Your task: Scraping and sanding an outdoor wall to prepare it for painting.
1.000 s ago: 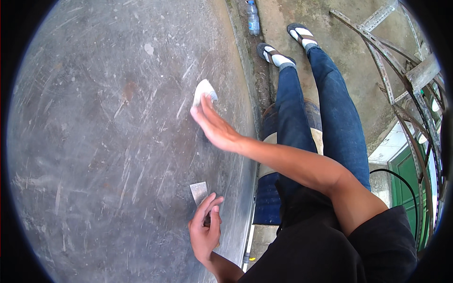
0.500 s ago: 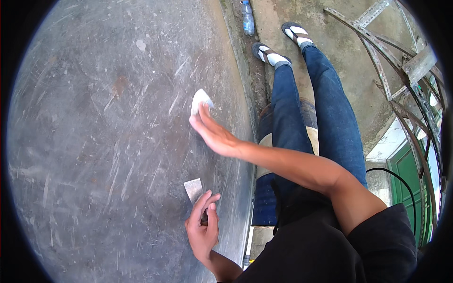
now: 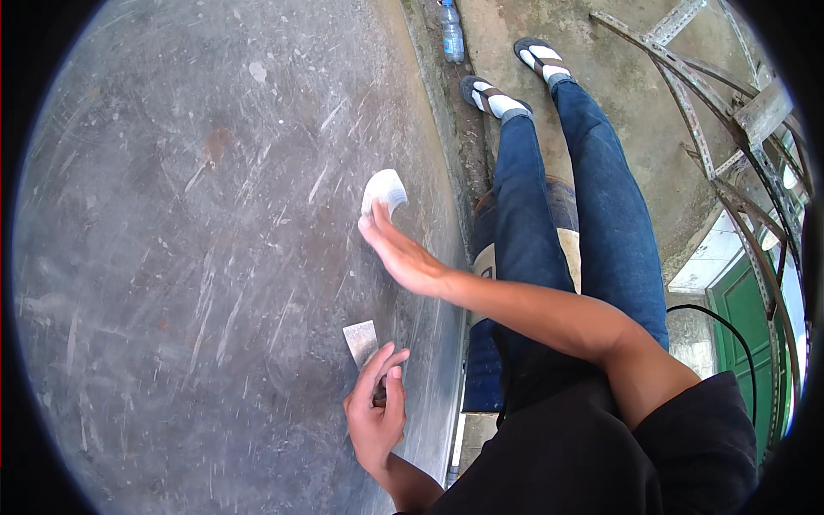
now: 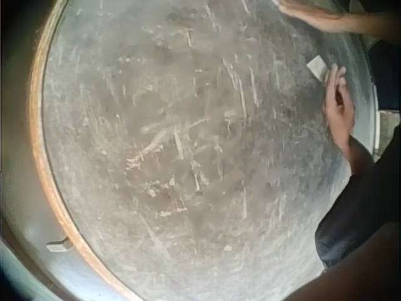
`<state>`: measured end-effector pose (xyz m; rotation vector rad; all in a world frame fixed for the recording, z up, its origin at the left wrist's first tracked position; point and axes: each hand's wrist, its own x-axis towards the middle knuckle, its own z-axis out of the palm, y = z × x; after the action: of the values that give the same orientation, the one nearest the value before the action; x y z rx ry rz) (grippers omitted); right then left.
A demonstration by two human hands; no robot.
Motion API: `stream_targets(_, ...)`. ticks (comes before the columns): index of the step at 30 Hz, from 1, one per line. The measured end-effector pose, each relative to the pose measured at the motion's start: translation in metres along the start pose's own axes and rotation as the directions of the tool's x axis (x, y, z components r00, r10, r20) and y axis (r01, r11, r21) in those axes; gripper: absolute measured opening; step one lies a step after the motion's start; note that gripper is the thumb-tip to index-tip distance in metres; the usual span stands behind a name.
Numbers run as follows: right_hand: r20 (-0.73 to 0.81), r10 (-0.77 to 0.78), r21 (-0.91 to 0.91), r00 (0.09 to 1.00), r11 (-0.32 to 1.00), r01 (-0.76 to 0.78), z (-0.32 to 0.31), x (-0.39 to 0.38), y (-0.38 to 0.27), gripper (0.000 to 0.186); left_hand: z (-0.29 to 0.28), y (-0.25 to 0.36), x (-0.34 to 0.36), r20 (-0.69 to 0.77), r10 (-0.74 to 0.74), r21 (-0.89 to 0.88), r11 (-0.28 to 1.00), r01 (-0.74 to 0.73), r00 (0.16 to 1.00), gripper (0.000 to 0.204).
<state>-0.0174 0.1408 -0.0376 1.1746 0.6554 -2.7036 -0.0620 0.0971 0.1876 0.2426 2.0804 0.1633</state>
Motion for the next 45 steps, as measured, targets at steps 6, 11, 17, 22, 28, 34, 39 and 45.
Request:
stream_targets(6, -0.097, -0.041, 0.016, 0.994, 0.999, 0.043, -0.001, 0.024, 0.022, 0.092, -0.001, -0.015, 0.004, 0.023, 0.084, 0.032, 0.996, -0.085, 0.996, 0.033)
stream_targets(11, -0.286, -0.017, -0.033, 0.958, 0.999, 0.007, -0.020, 0.059, 0.024, 0.077, 0.001, -0.017, 0.005, 0.017, 0.061, 0.016, 0.998, -0.062, 0.998, 0.033)
stream_targets(17, -0.345, -0.204, -0.170, 0.916, 0.973, 0.153, -0.017, 0.058, 0.053, 0.058, 0.005, -0.028, 0.008, 0.001, 0.081, 0.023, 0.996, -0.081, 0.997, 0.032)
stream_targets(22, -0.443, -0.290, -0.334, 0.848, 0.931, 0.144, -0.056, 0.103, 0.047, 0.052, 0.008, -0.022, 0.007, -0.002, 0.051, -0.009, 0.999, -0.051, 0.999, 0.032)
stream_targets(28, -0.300, -0.184, -0.206, 0.936, 0.971, 0.125, -0.003, 0.037, 0.083, 0.050, 0.010, -0.031, 0.009, -0.018, 0.069, -0.007, 0.998, -0.069, 0.997, 0.031)
stream_targets(34, -0.372, -0.086, -0.123, 0.924, 0.991, 0.043, -0.048, 0.090, 0.073, 0.051, 0.012, -0.021, 0.014, 0.007, 0.057, -0.001, 0.998, -0.057, 0.998, 0.031)
stream_targets(39, -0.267, 0.098, -0.090, 0.959, 0.988, -0.126, -0.032, 0.060, 0.063, 0.050, 0.016, -0.024, 0.017, -0.012, 0.039, -0.008, 0.999, -0.039, 0.999, 0.031)
stream_targets(45, -0.502, -0.239, -0.202, 0.831, 0.967, 0.156, -0.015, 0.064, 0.096, 0.056, 0.016, -0.023, 0.021, 0.029, 0.041, 0.038, 0.998, -0.042, 0.999, 0.034)
